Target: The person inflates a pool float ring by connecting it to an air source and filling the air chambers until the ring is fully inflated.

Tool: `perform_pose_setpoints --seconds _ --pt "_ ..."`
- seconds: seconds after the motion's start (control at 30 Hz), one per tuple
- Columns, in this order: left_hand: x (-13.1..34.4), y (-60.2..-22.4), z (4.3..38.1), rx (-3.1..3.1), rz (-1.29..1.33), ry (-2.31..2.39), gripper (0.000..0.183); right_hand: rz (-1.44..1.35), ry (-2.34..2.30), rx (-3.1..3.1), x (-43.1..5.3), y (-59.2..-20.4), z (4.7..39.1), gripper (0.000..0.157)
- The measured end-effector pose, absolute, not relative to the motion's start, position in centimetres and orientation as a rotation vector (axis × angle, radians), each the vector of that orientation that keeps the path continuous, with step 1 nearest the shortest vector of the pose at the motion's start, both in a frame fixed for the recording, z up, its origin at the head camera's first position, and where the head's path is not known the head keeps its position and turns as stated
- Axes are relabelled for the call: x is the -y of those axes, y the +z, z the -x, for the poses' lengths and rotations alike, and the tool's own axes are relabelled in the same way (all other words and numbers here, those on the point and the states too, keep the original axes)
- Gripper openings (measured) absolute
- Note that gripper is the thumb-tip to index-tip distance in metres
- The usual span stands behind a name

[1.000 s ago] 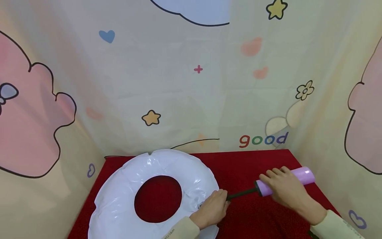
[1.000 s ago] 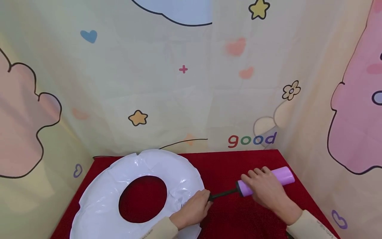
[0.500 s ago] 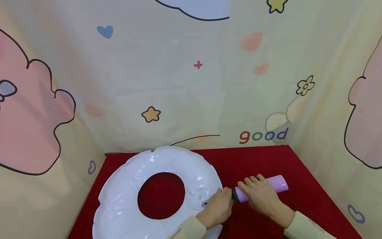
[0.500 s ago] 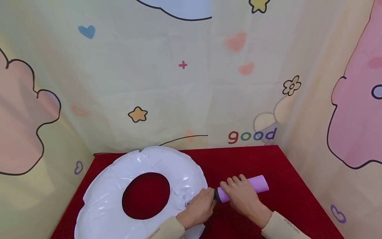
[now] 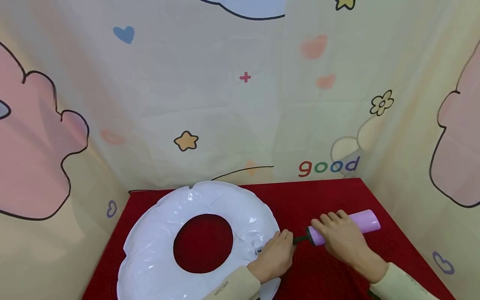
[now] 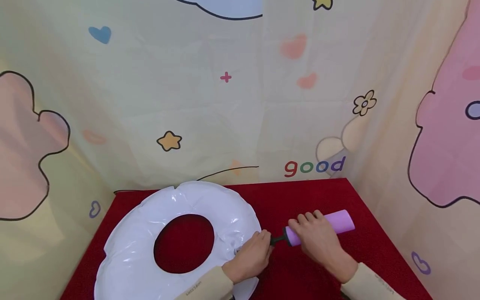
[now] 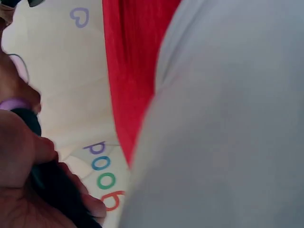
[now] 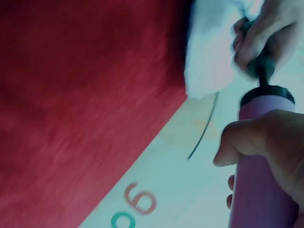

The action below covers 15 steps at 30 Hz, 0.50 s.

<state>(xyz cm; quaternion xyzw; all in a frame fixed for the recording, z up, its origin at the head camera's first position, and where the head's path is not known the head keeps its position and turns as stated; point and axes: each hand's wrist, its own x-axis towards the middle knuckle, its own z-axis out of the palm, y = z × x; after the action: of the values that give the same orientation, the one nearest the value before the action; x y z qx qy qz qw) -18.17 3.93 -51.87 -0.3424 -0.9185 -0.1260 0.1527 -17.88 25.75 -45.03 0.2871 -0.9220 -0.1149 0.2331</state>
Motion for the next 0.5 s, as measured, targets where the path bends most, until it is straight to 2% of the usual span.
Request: perform_pose_setpoints --seconds 0.1,0.2,0.5 --pt "-4.5 -51.9 18.0 2.632 0.983 -0.324 0.011 -0.783 -0.327 2.514 -23.8 -46.4 17.6 0.041" --pt "-4.2 -52.1 17.7 2.625 0.979 -0.319 0.013 -0.768 -0.315 2.546 -23.5 -46.8 17.3 0.046" --pt "-2.5 -52.3 18.2 2.592 0.957 -0.357 0.017 -0.721 -0.271 2.499 -29.3 -42.5 17.3 0.048"
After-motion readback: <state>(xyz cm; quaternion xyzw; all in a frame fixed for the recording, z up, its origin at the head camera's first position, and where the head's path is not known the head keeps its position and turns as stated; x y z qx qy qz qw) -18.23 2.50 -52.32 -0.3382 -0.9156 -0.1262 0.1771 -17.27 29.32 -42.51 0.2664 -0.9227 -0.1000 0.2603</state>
